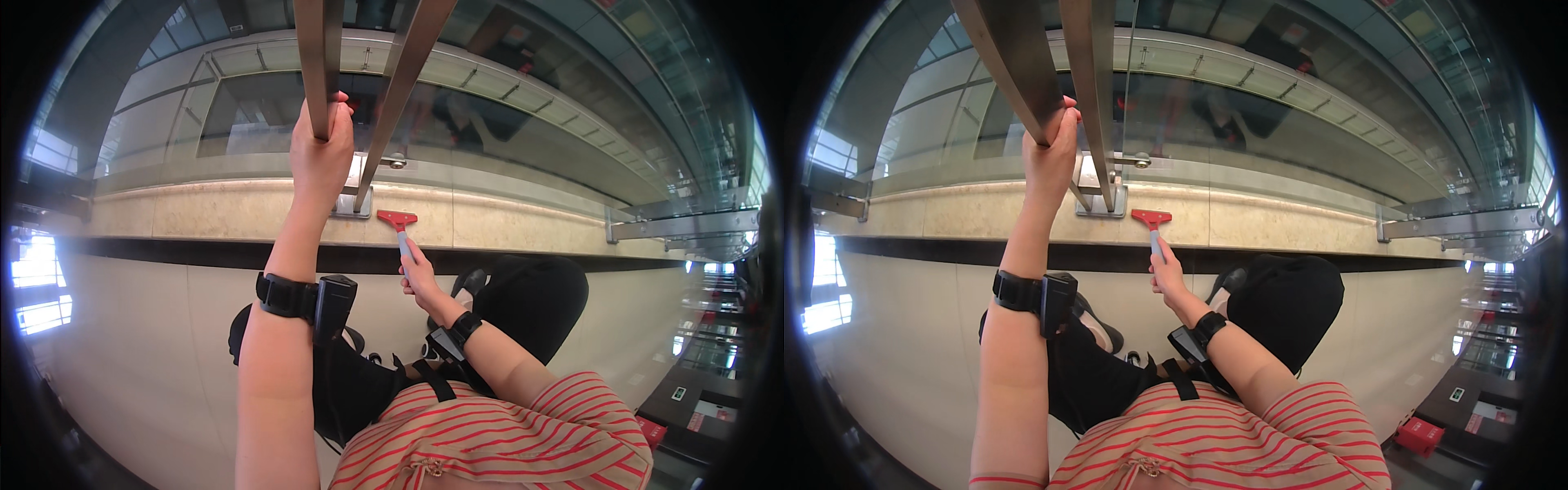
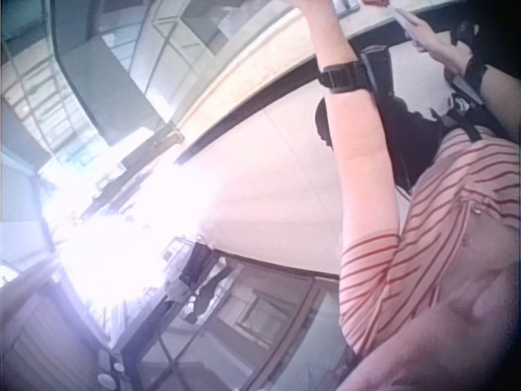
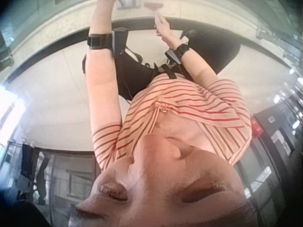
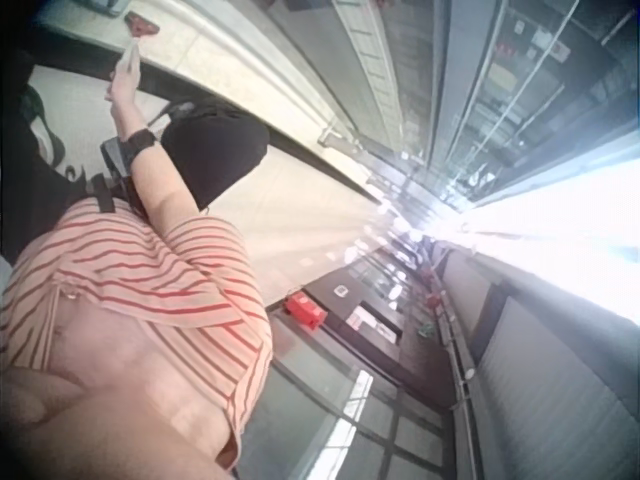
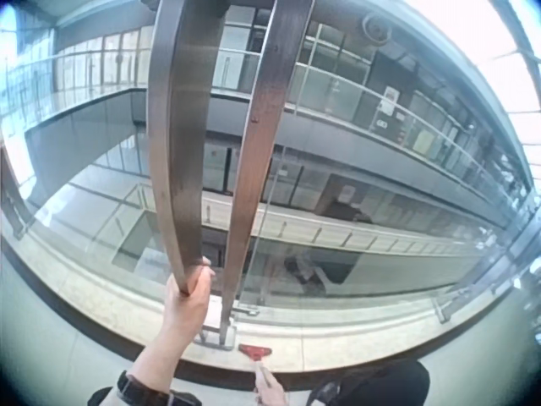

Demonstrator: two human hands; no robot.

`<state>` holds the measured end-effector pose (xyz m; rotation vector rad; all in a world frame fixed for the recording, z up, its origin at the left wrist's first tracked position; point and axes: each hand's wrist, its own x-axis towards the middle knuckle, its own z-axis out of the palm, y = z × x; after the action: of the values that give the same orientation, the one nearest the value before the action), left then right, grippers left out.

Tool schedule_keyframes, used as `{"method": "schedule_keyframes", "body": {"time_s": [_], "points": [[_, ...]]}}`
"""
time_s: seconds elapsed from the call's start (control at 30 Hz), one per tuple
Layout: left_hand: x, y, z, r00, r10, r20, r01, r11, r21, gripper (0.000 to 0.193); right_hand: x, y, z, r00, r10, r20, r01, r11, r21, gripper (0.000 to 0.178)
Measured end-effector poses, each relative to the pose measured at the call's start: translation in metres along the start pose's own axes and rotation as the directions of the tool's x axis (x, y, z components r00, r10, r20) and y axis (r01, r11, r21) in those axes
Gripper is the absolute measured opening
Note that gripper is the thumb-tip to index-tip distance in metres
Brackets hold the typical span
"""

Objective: The person sits on the floor and uses a small red scraper to clean the metal base of a glass railing. They repeatedly scrape along the seam where the metal meets the floor, moving along the railing as they work.

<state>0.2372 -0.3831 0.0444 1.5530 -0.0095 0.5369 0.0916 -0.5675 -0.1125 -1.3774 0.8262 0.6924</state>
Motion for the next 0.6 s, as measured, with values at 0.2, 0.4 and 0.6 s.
{"method": "schedule_keyframes", "body": {"time_s": [0.2, 0.4, 0.6], "points": [[-0.001, 0.005, -0.001, 0.999, -0.035, 0.009, 0.035, 0.999, 0.037, 0.011, 0.038, -0.040, 0.013, 0.991, -0.127, 0.042, 0.124, 0.989, 0.082, 0.054], [-0.001, 0.003, -0.002, 1.000, -0.019, -0.008, 0.020, 0.994, 0.107, 0.010, 0.026, -0.026, 0.002, 0.988, -0.121, 0.097, 0.116, 0.992, 0.055, 0.053], [-0.002, 0.004, -0.003, 1.000, -0.025, 0.004, 0.024, 0.990, 0.137, 0.010, -0.019, 0.026, -0.008, 0.996, -0.077, 0.036, 0.078, 0.997, -0.025, 0.053]]}}
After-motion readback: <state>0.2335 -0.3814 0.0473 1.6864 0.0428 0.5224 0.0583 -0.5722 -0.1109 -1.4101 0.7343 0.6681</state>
